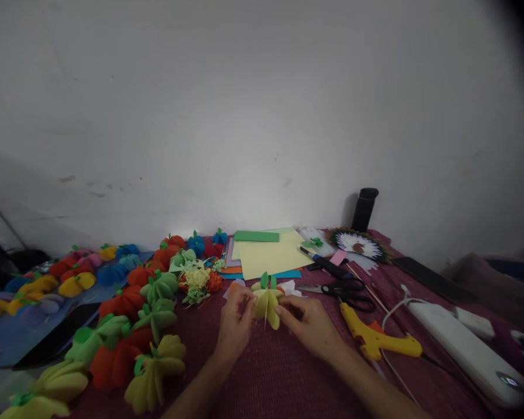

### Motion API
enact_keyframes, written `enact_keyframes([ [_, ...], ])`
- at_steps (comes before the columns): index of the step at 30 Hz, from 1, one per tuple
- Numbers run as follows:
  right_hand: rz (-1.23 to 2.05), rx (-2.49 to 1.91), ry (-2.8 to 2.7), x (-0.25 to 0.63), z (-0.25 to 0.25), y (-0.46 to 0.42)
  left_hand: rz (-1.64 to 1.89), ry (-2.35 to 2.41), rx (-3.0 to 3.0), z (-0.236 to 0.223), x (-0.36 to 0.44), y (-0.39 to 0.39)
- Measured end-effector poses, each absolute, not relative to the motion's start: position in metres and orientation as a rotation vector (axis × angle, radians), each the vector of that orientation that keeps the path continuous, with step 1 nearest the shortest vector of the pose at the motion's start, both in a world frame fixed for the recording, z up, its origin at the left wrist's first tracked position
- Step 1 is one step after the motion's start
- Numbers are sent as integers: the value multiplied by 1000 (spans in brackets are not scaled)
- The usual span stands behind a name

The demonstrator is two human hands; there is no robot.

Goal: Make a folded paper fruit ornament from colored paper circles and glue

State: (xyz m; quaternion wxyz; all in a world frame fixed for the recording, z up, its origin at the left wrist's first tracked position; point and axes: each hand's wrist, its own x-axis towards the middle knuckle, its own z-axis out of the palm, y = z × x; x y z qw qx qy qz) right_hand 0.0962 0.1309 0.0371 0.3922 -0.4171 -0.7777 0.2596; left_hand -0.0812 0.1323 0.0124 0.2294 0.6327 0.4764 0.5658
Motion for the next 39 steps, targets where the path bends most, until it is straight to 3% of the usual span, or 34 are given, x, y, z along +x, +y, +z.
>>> enact_keyframes([
  [39,805,-1030,-2014,96,35,133,1453,1150,1683,12,-76,128],
])
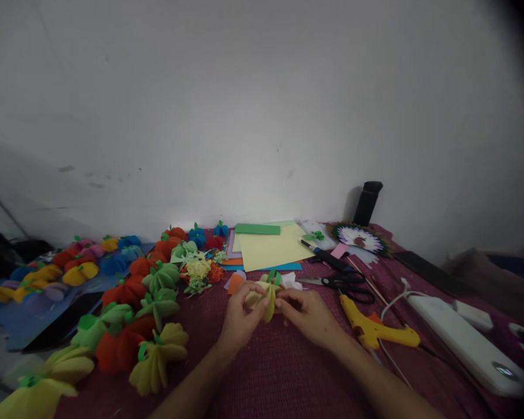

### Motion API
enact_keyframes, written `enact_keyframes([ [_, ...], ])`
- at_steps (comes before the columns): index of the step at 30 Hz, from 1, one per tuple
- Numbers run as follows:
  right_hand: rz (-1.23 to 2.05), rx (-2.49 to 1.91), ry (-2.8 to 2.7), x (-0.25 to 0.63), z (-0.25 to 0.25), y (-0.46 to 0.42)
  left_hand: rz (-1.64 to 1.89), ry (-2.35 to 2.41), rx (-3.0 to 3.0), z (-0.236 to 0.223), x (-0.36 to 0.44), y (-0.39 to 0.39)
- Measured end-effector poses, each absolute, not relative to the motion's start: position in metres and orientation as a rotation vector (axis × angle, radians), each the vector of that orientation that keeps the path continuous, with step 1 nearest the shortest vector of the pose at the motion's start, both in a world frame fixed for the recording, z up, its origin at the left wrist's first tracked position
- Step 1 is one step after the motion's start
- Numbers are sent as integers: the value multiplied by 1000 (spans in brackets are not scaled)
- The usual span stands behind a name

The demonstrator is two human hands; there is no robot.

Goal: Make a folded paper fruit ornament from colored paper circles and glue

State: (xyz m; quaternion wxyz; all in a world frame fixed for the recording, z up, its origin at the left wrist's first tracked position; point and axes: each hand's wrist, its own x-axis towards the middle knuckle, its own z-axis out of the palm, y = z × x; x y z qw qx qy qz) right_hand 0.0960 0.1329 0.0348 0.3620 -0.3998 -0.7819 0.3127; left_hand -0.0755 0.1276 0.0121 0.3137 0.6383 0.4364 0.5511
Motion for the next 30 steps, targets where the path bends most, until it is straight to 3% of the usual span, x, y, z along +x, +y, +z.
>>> enact_keyframes([
  [17,891,-1074,-2018,102,29,140,1449,1249,1702,-5,-73,135],
  [25,1298,-1199,-1928,105,26,144,1394,1202,1945,5,-71,126],
  [30,1290,-1217,-1981,105,23,143,1346,1222,2001,0,-66,124],
])
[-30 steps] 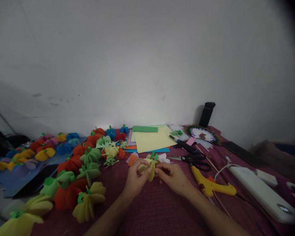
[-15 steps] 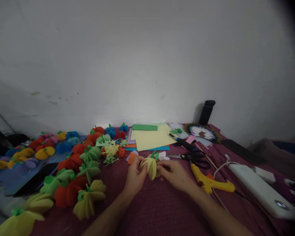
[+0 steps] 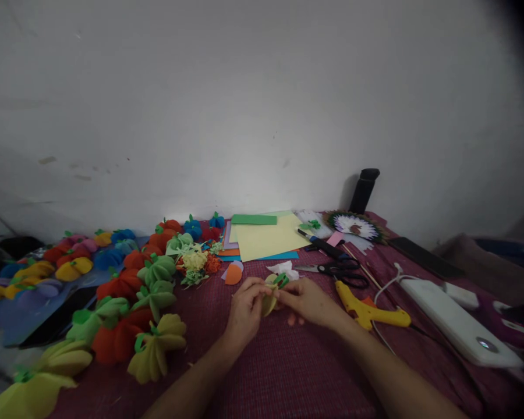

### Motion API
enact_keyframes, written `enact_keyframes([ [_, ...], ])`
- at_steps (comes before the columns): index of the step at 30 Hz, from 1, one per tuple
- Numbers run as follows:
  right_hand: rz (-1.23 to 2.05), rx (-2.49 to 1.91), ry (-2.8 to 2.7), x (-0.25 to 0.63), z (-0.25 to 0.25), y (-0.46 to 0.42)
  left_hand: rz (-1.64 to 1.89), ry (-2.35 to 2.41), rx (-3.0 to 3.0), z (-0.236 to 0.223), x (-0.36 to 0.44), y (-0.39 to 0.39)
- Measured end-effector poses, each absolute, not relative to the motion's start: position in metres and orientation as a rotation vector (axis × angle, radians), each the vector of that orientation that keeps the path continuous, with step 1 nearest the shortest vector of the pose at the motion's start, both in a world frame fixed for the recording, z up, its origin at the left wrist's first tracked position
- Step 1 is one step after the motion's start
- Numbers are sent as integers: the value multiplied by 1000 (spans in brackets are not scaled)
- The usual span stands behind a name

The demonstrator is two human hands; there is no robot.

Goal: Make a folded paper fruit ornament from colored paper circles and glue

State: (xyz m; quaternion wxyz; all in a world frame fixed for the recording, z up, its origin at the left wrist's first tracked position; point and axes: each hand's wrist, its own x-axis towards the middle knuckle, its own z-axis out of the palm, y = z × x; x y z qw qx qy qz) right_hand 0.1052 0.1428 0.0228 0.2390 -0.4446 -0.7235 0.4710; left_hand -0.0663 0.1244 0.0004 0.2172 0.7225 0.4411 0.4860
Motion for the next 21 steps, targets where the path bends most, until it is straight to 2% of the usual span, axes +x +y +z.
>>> enact_keyframes([
  [21,945,-1074,-2046,110,24,147,1235,995,1347,1,-67,130],
])
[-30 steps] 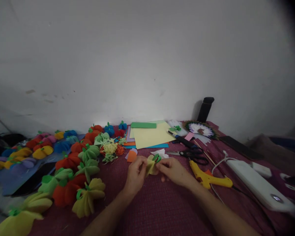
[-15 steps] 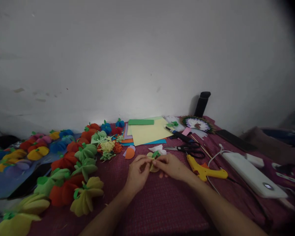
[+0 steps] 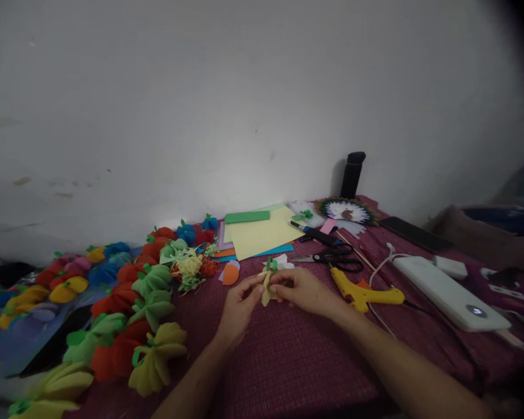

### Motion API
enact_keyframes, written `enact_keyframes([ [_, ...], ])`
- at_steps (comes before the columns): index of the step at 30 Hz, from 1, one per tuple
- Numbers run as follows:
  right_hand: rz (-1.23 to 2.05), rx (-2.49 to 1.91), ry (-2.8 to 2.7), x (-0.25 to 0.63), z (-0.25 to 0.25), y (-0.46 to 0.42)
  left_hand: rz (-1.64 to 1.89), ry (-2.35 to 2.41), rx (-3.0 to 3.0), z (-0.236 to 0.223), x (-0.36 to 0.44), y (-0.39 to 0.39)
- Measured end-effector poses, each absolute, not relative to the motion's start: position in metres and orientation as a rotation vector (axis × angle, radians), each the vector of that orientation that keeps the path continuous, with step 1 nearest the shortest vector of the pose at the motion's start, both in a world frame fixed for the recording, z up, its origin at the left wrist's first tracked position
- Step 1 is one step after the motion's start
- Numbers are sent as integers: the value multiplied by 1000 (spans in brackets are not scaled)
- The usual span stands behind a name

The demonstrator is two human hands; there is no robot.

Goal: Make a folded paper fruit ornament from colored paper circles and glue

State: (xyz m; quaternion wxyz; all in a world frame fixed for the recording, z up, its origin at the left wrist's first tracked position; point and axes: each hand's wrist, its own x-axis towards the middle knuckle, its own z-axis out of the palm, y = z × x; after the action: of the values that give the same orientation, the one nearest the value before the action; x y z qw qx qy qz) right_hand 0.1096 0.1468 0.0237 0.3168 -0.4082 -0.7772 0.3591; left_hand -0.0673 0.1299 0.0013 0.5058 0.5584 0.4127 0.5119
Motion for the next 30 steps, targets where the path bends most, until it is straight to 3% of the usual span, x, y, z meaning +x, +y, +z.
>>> enact_keyframes([
  [30,735,-1241,-2041,99,15,141,1233,1088,1344,-3,-61,128],
])
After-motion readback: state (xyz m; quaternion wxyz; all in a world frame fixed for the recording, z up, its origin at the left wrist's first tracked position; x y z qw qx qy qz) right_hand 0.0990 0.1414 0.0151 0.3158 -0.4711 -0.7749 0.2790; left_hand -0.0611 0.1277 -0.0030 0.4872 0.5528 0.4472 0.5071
